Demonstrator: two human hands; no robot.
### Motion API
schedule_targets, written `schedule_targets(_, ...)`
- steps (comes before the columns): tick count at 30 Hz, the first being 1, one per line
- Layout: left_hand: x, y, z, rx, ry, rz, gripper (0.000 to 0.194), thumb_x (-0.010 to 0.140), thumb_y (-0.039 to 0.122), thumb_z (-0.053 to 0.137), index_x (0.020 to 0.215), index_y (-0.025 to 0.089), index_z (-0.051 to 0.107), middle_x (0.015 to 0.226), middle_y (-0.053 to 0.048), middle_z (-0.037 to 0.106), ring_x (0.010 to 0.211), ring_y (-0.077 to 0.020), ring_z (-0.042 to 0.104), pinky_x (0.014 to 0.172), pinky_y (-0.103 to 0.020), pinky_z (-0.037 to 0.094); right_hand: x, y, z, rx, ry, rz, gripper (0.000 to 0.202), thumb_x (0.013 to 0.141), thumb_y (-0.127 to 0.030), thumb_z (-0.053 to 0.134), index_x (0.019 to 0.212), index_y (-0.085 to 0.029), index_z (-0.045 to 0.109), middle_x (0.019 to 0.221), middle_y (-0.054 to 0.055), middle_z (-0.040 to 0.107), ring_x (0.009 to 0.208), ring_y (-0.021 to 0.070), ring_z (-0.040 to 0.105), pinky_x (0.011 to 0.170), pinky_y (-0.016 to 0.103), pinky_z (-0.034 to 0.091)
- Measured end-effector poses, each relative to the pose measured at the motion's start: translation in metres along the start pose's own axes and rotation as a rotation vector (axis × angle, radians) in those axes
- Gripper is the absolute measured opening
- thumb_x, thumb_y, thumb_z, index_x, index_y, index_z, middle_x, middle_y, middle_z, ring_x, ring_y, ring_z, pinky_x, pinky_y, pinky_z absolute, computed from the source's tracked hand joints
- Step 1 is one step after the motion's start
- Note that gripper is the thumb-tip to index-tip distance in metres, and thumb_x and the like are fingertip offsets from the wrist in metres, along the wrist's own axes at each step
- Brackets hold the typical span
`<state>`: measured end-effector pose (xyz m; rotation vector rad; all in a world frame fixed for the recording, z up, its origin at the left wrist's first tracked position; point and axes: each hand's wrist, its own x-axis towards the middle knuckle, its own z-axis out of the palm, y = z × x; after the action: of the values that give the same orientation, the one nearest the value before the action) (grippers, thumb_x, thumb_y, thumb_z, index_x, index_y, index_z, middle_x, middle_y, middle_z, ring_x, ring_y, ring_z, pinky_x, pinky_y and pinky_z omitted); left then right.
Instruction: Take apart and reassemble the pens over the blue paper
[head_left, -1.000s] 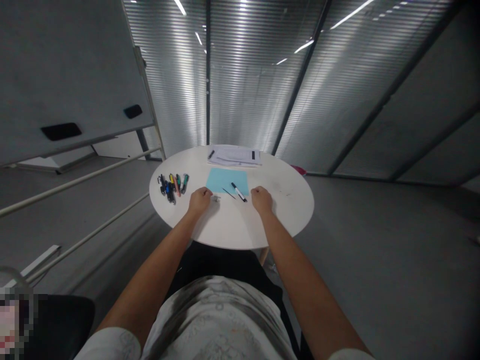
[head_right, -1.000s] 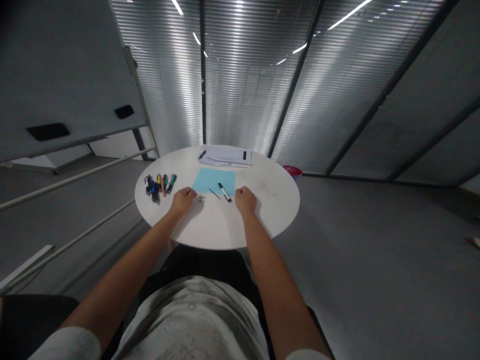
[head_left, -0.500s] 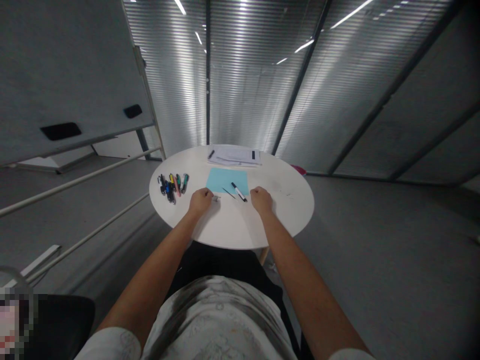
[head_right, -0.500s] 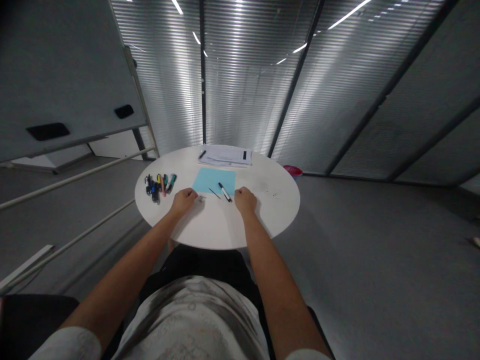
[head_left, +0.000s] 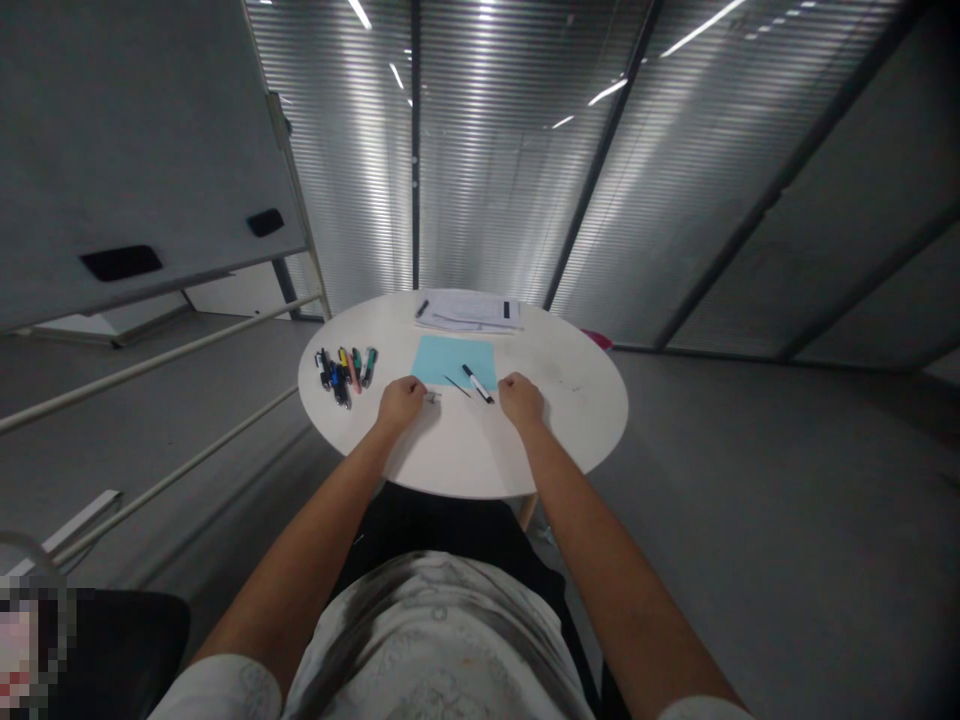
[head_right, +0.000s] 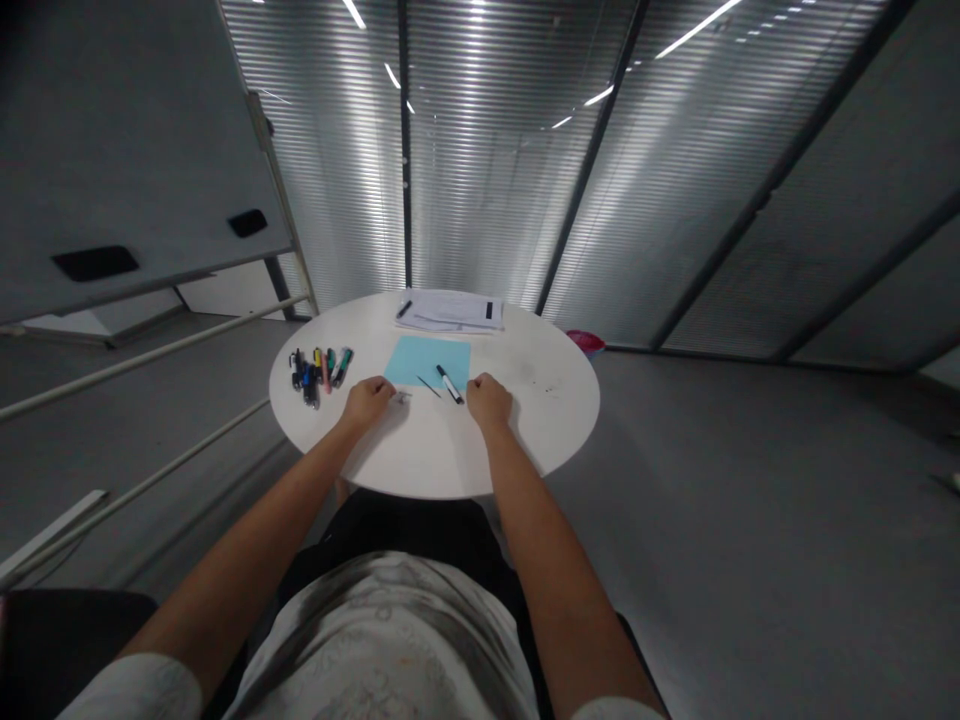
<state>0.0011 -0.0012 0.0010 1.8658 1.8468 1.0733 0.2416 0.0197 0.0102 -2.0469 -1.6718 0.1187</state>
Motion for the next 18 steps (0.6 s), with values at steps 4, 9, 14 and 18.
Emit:
schedule_targets(4, -0.0003, 0.0003, -0.0001, -0.013, 0.001, 0.006, 0.028, 0.082, 0.022, 0.046, 0.080, 0.017, 0.074, 0.083, -0.008, 0.073, 0.081, -0.0192, 0.062, 0.075, -0.029, 0.043, 0.0014, 0.0010, 0.0025, 0.051, 0.042, -0.007, 0.027, 0.090, -0.029, 0.042, 0.099, -0.021, 0.066, 0.096, 0.007, 0.071, 0.085, 0.0188, 0.063, 0.070, 0.026, 0.040)
schedule_targets(9, -0.0013, 0.0009, -0.0011, -0.009, -0.005, 0.008, 0.028, 0.083, 0.022, 0.047, 0.081, 0.017, 0.074, 0.084, -0.008, 0.073, 0.082, -0.0191, 0.063, 0.075, -0.028, 0.043, 0.0035, 0.0022, 0.0045, 0.063, 0.060, -0.011, 0.024, 0.090, -0.028, 0.044, 0.096, -0.020, 0.066, 0.097, 0.008, 0.069, 0.085, 0.0179, 0.061, 0.070, 0.026, 0.039)
schedule_targets(14, -0.0010, -0.0003, -0.0004, 0.006, -0.001, 0.014, 0.028, 0.082, 0.023, 0.046, 0.081, 0.017, 0.073, 0.083, -0.007, 0.072, 0.080, -0.0188, 0.062, 0.073, -0.028, 0.043, 0.0029, 0.0014, 0.0048, 0.047, 0.092, -0.031, 0.024, 0.091, -0.026, 0.044, 0.097, -0.019, 0.066, 0.099, 0.009, 0.067, 0.088, 0.0183, 0.061, 0.074, 0.027, 0.040)
schedule_targets(18, -0.0009, -0.0009, 0.0005, 0.023, -0.001, 0.012, 0.029, 0.083, 0.023, 0.046, 0.081, 0.017, 0.073, 0.084, -0.008, 0.073, 0.082, -0.0188, 0.062, 0.074, -0.028, 0.043, -0.0009, -0.0021, 0.0034, 0.024, 0.110, -0.120, 0.023, 0.091, -0.023, 0.045, 0.104, -0.020, 0.064, 0.104, 0.008, 0.066, 0.094, 0.0187, 0.060, 0.079, 0.027, 0.041)
